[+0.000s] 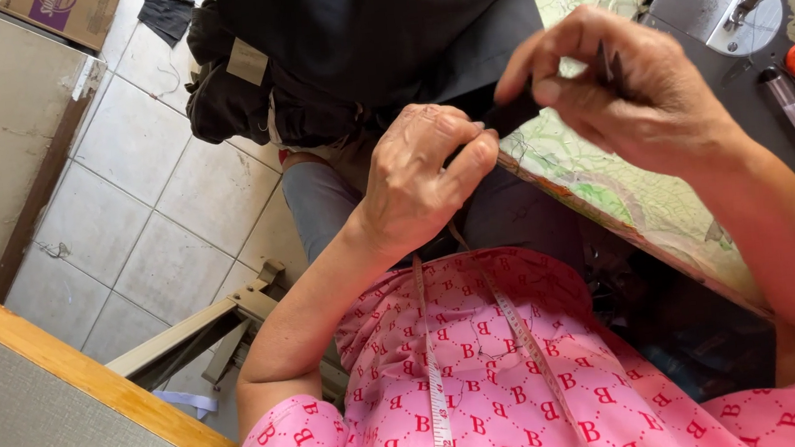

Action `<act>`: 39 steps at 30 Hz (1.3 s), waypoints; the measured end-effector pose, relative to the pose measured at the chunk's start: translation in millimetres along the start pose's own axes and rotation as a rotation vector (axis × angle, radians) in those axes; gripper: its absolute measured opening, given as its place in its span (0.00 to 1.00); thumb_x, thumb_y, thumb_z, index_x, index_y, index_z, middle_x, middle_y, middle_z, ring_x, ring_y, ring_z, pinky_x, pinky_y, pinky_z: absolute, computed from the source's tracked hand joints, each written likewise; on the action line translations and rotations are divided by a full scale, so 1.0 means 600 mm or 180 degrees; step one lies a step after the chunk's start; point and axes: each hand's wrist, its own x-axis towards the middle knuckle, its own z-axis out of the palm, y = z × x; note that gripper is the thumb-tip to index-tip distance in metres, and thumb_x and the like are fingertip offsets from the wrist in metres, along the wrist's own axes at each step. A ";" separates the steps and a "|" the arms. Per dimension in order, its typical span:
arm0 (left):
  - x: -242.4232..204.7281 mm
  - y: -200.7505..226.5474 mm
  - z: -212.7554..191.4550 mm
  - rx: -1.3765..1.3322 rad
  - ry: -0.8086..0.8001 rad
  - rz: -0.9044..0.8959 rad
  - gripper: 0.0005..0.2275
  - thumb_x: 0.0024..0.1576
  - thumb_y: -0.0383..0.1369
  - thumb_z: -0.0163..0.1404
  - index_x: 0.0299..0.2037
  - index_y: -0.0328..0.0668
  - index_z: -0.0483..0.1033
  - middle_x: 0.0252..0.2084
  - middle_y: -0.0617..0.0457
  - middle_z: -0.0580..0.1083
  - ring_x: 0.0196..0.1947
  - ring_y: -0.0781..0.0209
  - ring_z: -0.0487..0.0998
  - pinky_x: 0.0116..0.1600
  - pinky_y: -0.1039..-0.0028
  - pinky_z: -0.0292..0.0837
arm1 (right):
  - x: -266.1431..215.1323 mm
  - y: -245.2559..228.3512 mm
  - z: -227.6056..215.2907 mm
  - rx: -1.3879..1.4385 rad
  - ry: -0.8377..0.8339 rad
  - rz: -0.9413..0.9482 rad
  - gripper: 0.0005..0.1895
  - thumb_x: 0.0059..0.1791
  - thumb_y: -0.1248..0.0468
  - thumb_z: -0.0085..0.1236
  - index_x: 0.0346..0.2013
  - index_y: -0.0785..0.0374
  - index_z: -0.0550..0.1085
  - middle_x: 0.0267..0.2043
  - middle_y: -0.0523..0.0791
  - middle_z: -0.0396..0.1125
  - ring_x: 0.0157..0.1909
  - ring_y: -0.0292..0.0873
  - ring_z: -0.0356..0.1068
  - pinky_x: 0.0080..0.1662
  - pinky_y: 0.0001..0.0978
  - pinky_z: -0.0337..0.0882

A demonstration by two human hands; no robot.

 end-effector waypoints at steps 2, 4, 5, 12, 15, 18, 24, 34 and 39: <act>0.001 0.000 -0.002 -0.0297 -0.0062 -0.0206 0.05 0.61 0.17 0.55 0.35 0.33 0.73 0.35 0.49 0.69 0.33 0.52 0.76 0.38 0.62 0.73 | -0.002 0.013 0.003 0.1048 -0.0290 0.0234 0.03 0.59 0.73 0.40 0.43 0.63 0.59 0.44 0.58 0.70 0.18 0.30 0.48 0.21 0.17 0.49; 0.008 -0.002 -0.009 -0.0224 -0.0174 -0.0104 0.06 0.62 0.15 0.48 0.34 0.32 0.71 0.34 0.47 0.68 0.32 0.52 0.75 0.38 0.64 0.73 | -0.009 0.034 0.001 -0.1109 -0.0233 0.0199 0.03 0.59 0.73 0.49 0.45 0.63 0.67 0.33 0.43 0.70 0.31 0.39 0.67 0.38 0.31 0.66; 0.010 -0.004 -0.008 -0.0213 -0.0172 -0.0099 0.06 0.62 0.15 0.48 0.34 0.32 0.71 0.34 0.47 0.68 0.32 0.52 0.75 0.38 0.64 0.73 | -0.011 0.039 0.002 -0.1110 -0.0233 0.0187 0.03 0.59 0.73 0.49 0.45 0.63 0.67 0.33 0.43 0.70 0.31 0.39 0.67 0.38 0.31 0.66; 0.002 -0.012 -0.007 0.0119 -0.0300 -0.0220 0.10 0.57 0.10 0.44 0.31 0.34 0.71 0.30 0.49 0.63 0.26 0.53 0.66 0.32 0.65 0.69 | -0.006 0.096 -0.030 -0.4457 -0.0170 -0.0645 0.05 0.63 0.73 0.43 0.48 0.59 0.64 0.33 0.40 0.62 0.19 0.37 0.58 0.17 0.29 0.53; -0.003 -0.006 -0.012 -0.0031 -0.0345 -0.0388 0.09 0.56 0.10 0.44 0.32 0.33 0.69 0.30 0.47 0.62 0.27 0.50 0.66 0.34 0.63 0.68 | -0.004 0.159 -0.059 -0.5235 0.0179 -0.0624 0.04 0.64 0.67 0.46 0.49 0.53 0.67 0.38 0.36 0.66 0.22 0.34 0.65 0.21 0.27 0.55; -0.014 -0.018 -0.034 -0.0029 -0.0236 -0.0617 0.09 0.58 0.13 0.49 0.31 0.34 0.67 0.30 0.48 0.63 0.27 0.53 0.66 0.33 0.65 0.68 | -0.023 0.190 -0.109 -0.5398 0.0438 -0.0259 0.03 0.66 0.65 0.50 0.50 0.52 0.67 0.39 0.36 0.66 0.25 0.39 0.63 0.26 0.31 0.53; -0.003 0.011 -0.014 -0.0190 -0.0405 -0.0791 0.05 0.61 0.16 0.53 0.39 0.34 0.72 0.38 0.46 0.70 0.35 0.52 0.74 0.43 0.66 0.78 | -0.003 0.046 -0.039 -0.3290 0.0365 -0.0384 0.17 0.62 0.60 0.67 0.58 0.66 0.72 0.49 0.50 0.73 0.42 0.52 0.74 0.37 0.48 0.71; -0.030 0.031 0.020 -0.1255 -0.0677 -0.1690 0.11 0.63 0.28 0.55 0.50 0.33 0.68 0.46 0.46 0.74 0.48 0.49 0.78 0.58 0.64 0.72 | 0.000 0.041 -0.065 -0.2932 0.0601 -0.0726 0.18 0.56 0.81 0.60 0.60 0.69 0.79 0.51 0.55 0.67 0.42 0.54 0.69 0.47 0.48 0.70; 0.008 0.038 -0.002 -0.0282 -0.0922 -0.1629 0.26 0.67 0.44 0.43 0.61 0.20 0.63 0.53 0.32 0.72 0.52 0.38 0.75 0.60 0.55 0.72 | -0.040 0.066 -0.119 -0.3512 0.1288 -0.0490 0.09 0.66 0.76 0.61 0.62 0.70 0.78 0.42 0.48 0.69 0.43 0.52 0.69 0.50 0.47 0.68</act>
